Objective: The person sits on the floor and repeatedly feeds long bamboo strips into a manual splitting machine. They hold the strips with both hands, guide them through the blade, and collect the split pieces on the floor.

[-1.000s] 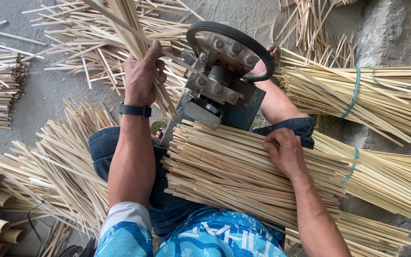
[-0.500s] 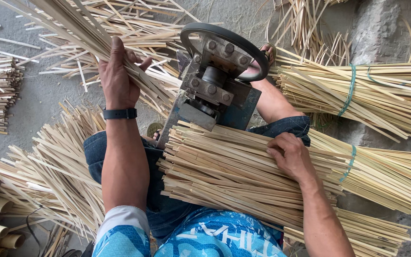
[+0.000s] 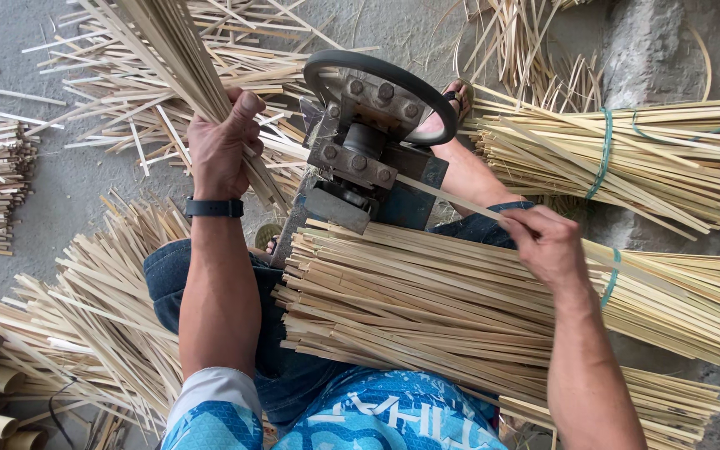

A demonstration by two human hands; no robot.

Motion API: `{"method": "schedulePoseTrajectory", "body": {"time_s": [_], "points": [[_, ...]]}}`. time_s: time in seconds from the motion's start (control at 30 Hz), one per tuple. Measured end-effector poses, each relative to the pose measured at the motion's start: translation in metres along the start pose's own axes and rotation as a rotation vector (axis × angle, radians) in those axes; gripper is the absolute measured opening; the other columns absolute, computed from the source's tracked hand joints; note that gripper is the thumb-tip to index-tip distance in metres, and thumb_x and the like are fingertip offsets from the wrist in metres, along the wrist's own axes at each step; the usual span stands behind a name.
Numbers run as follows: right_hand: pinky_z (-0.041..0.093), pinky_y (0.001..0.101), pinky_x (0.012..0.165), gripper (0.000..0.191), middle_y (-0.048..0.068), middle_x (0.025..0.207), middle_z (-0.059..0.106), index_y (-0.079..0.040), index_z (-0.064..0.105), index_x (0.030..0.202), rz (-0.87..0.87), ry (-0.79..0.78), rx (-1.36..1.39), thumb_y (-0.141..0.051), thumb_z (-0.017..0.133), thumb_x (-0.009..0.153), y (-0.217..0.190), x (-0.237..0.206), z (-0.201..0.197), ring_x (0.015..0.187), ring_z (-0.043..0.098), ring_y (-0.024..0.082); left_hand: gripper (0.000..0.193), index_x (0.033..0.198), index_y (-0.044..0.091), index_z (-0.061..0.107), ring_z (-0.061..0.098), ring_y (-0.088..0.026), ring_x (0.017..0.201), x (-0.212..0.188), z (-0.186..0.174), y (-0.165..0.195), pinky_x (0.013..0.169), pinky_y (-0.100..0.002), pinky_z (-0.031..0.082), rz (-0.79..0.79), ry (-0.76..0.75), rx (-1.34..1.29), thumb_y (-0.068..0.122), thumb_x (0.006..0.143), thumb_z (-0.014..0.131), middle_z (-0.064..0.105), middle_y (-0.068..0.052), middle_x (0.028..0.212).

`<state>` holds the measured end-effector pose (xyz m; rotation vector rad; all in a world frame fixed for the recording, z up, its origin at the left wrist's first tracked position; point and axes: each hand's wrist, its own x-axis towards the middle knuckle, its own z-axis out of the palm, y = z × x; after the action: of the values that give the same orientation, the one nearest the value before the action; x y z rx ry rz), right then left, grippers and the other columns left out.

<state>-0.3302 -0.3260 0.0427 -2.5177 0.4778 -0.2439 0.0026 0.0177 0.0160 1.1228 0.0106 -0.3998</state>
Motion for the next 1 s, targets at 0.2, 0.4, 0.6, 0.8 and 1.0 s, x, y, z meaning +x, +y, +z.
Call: {"method": "schedulePoseTrajectory", "body": {"time_s": [0.2,0.4,0.6,0.8,1.0], "points": [[0.061,0.0346,0.073,0.024,0.008,0.095,0.078,-0.009,0.079,0.109,-0.161,0.013,-0.076,-0.026,0.080,0.092,-0.021,0.012,0.033,0.079,0.074,0.022,0.047,0.117,0.004,0.062,0.062,-0.008,0.065,-0.002,0.007,-0.004,0.048,-0.021,0.050,-0.011,-0.014,0.075,0.025,0.085,0.090,0.071,-0.007,0.089],[0.060,0.0379,0.077,0.038,0.010,0.110,0.070,-0.012,0.077,0.110,0.257,-0.328,-0.150,-0.035,0.084,0.080,-0.011,0.001,0.023,0.090,0.070,0.023,0.034,0.111,0.004,0.065,0.063,-0.008,0.063,0.000,0.011,-0.004,0.048,-0.021,0.053,-0.057,-0.016,0.074,0.031,0.095,0.077,0.077,-0.011,0.091],[0.053,0.0461,0.086,0.014,0.000,0.100,0.076,-0.016,0.079,0.093,-0.048,-0.253,-0.274,-0.025,0.082,0.083,-0.001,-0.020,0.040,0.095,0.070,0.022,0.030,0.107,0.004,0.065,0.063,-0.009,0.065,0.002,0.012,-0.009,0.049,-0.023,0.053,-0.050,-0.066,0.009,0.031,0.101,0.073,0.077,-0.011,0.093],[0.062,0.0281,0.077,0.017,0.004,0.094,0.075,-0.010,0.077,0.097,0.233,-0.198,0.278,-0.013,0.082,0.081,0.007,-0.030,0.010,0.087,0.073,0.016,0.028,0.104,0.008,0.059,0.066,-0.013,0.066,0.005,-0.003,-0.004,0.053,-0.025,0.057,0.046,-0.018,-0.053,0.034,0.102,0.071,0.072,-0.009,0.085],[0.058,0.0258,0.064,0.014,0.004,0.088,0.077,-0.010,0.081,0.090,0.222,-0.135,0.173,-0.013,0.087,0.078,-0.001,-0.035,-0.013,0.077,0.071,0.014,0.027,0.102,0.009,0.053,0.071,-0.017,0.071,0.006,-0.009,0.000,0.063,-0.035,0.068,0.032,0.000,-0.268,0.030,0.098,0.070,0.065,-0.005,0.077]]}}
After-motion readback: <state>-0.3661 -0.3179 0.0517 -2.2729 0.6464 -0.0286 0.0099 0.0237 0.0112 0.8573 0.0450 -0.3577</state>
